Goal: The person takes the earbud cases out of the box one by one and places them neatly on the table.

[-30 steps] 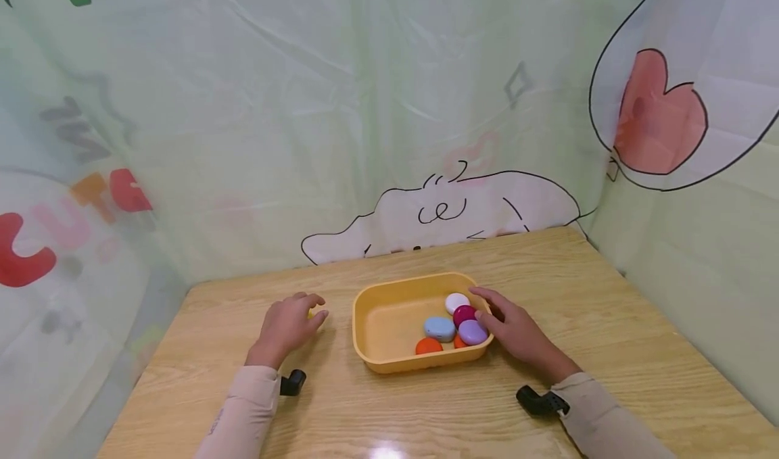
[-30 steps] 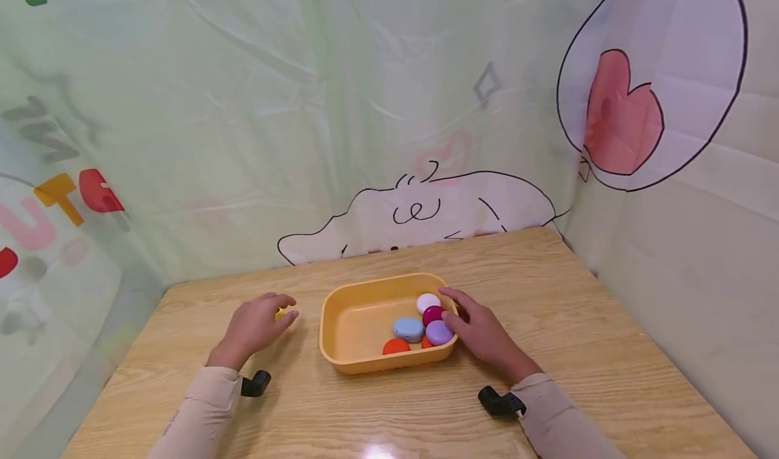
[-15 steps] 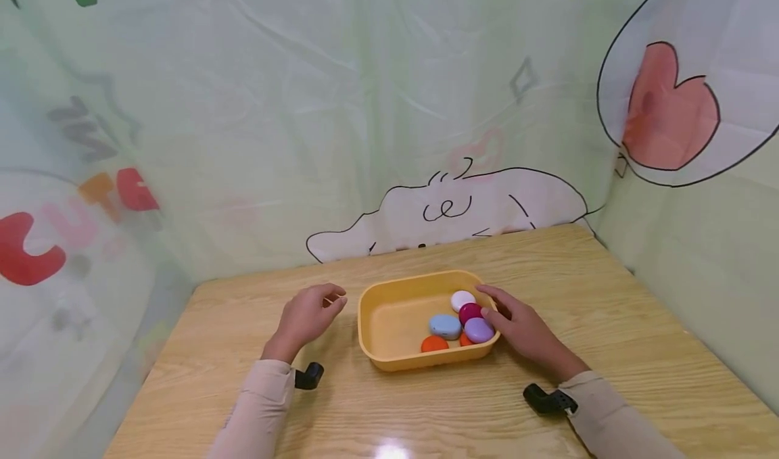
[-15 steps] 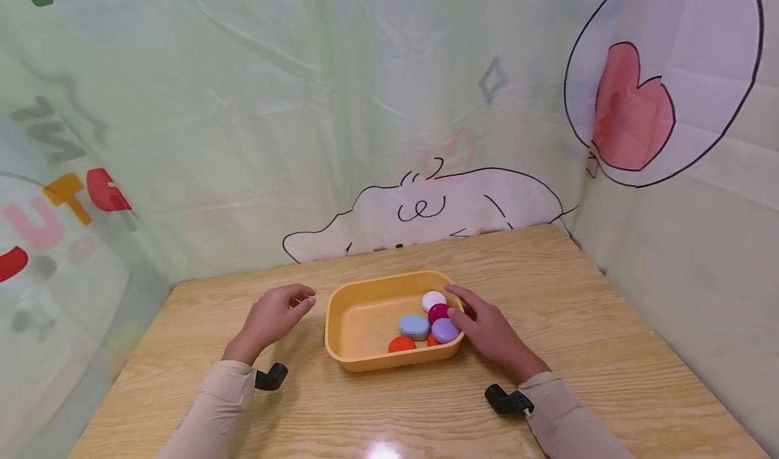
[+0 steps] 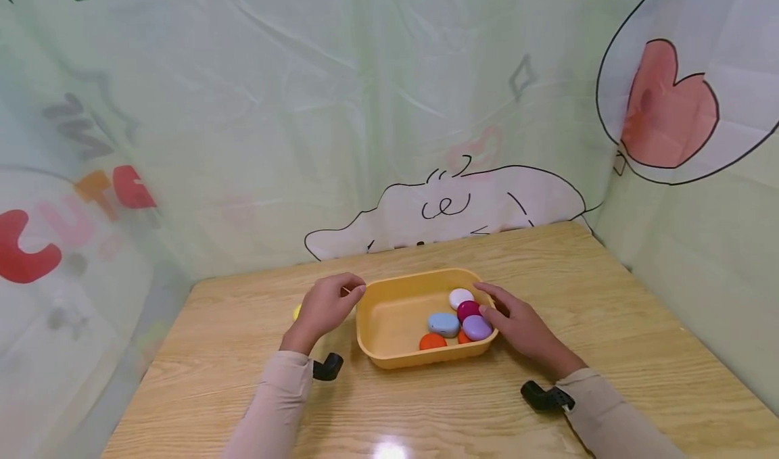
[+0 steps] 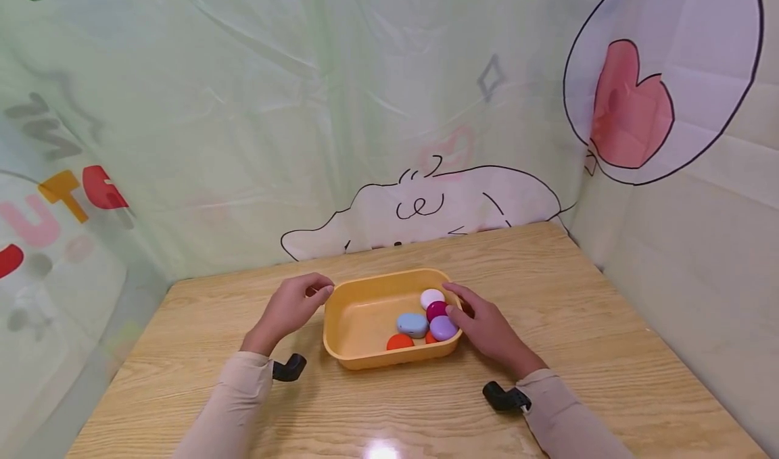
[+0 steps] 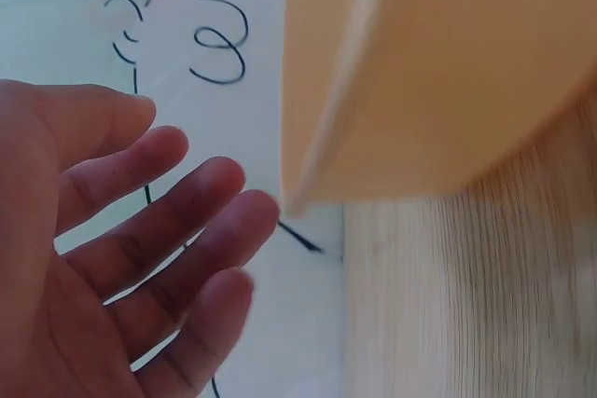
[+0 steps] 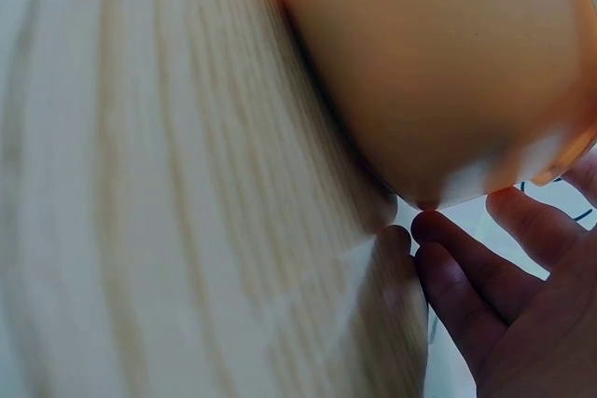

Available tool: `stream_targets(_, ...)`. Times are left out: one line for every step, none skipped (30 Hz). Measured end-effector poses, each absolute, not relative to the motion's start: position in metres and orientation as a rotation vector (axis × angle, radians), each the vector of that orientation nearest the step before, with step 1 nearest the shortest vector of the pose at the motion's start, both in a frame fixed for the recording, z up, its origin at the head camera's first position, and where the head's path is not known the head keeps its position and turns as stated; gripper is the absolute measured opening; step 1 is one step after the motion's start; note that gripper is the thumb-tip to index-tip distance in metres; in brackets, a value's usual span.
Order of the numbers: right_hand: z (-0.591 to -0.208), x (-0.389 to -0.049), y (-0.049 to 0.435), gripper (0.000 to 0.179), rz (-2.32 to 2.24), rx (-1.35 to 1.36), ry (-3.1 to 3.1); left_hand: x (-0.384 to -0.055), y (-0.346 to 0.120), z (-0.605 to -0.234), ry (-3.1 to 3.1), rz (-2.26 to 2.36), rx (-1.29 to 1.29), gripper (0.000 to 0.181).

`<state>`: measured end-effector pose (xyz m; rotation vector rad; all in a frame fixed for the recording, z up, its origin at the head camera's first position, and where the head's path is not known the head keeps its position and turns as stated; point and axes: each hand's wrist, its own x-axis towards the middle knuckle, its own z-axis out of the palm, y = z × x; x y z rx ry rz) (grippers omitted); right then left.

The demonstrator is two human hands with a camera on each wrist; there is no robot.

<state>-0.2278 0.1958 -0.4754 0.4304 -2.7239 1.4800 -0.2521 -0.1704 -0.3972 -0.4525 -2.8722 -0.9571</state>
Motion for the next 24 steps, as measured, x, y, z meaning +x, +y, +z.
stream_targets(-0.476,-0.228,0.196,0.053,1.482,0.432,-2.723,-0.252,-0.168,-0.397,-2.877,-0.993,-0.452,0.024)
stream_targets(-0.476,-0.228,0.196,0.053,1.483,0.432,-2.724,-0.252,-0.166,-0.396,-2.883,-1.028,-0.455,0.025)
stream_targets(-0.476,-0.228,0.196,0.053,1.482,0.433,-2.725,-0.252,-0.164,-0.396,-2.89,-1.057,-0.46,0.026)
stream_targets(-0.476,-0.228,0.196,0.053,1.484,0.433,-2.725,-0.253,-0.162,-0.396,-2.898,-1.078,-0.471,0.027)
stream_targets(-0.476,-0.228,0.196,0.053,1.484,0.431,-2.725,-0.253,-0.161,-0.396,-2.906,-1.094,-0.487,0.027)
stream_targets(-0.476,-0.228,0.196,0.053,1.484,0.431,-2.725,-0.254,-0.159,-0.396,-2.915,-1.099,-0.51,0.026)
stream_targets(-0.476,-0.228,0.196,0.053,1.482,0.429,-2.726,-0.255,-0.158,-0.396,-2.927,-1.103,-0.534,0.025)
stream_targets(-0.476,-0.228,0.196,0.053,1.481,0.428,-2.727,-0.256,-0.156,-0.395,-2.937,-1.107,-0.563,0.024)
stream_targets(-0.476,-0.228,0.196,0.053,1.482,0.429,-2.725,-0.257,-0.154,-0.395,-2.951,-1.108,-0.586,0.023)
stream_targets(-0.476,-0.228,0.196,0.053,1.483,0.429,-2.725,-0.258,-0.152,-0.394,-2.964,-1.113,-0.615,0.023)
stream_targets(-0.476,-0.228,0.196,0.053,1.483,0.429,-2.724,-0.258,-0.15,-0.393,-2.982,-1.124,-0.644,0.024)
stream_targets(-0.476,-0.228,0.196,0.053,1.485,0.431,-2.724,-0.259,-0.148,-0.392,-3.005,-1.134,-0.666,0.024)
stream_targets(-0.477,-0.229,0.196,0.053,1.486,0.433,-2.723,-0.26,-0.146,-0.391,-3.028,-1.142,-0.691,0.026)
stream_targets(-0.477,-0.229,0.196,0.052,1.49,0.435,-2.72,-0.261,-0.144,-0.39,-3.049,-1.147,-0.72,0.028)
stream_targets(-0.477,-0.229,0.196,0.052,1.492,0.437,-2.718,-0.262,-0.142,-0.389,-3.07,-1.15,-0.746,0.029)
stream_targets(-0.477,-0.229,0.196,0.052,1.494,0.438,-2.717,-0.263,-0.141,-0.388,-3.087,-1.153,-0.778,0.03)
stream_targets(-0.477,-0.229,0.196,0.052,1.495,0.438,-2.716,-0.264,-0.139,-0.387,-3.105,-1.154,-0.803,0.031)
stream_targets(-0.477,-0.229,0.196,0.052,1.497,0.438,-2.715,-0.265,-0.137,-0.386,-3.124,-1.145,-0.819,0.032)
stream_targets(-0.477,-0.229,0.196,0.052,1.498,0.438,-2.713,-0.266,-0.136,-0.385,-3.139,-1.138,-0.837,0.033)
stream_targets(-0.477,-0.229,0.196,0.052,1.498,0.437,-2.714,-0.266,-0.134,-0.384,-3.156,-1.134,-0.849,0.033)
stream_targets(-0.478,-0.229,0.196,0.052,1.498,0.437,-2.714,-0.267,-0.132,-0.383,-3.168,-1.129,-0.861,0.033)
stream_targets(-0.478,-0.229,0.196,0.052,1.497,0.438,-2.713,-0.268,-0.129,-0.383,-3.176,-1.122,-0.875,0.034)
stream_targets(-0.478,-0.229,0.196,0.052,1.494,0.438,-2.714,-0.268,-0.127,-0.383,-3.184,-1.116,-0.885,0.035)
stream_targets(-0.478,-0.23,0.196,0.052,1.491,0.438,-2.713,-0.268,-0.124,-0.383,-3.191,-1.111,-0.9,0.035)
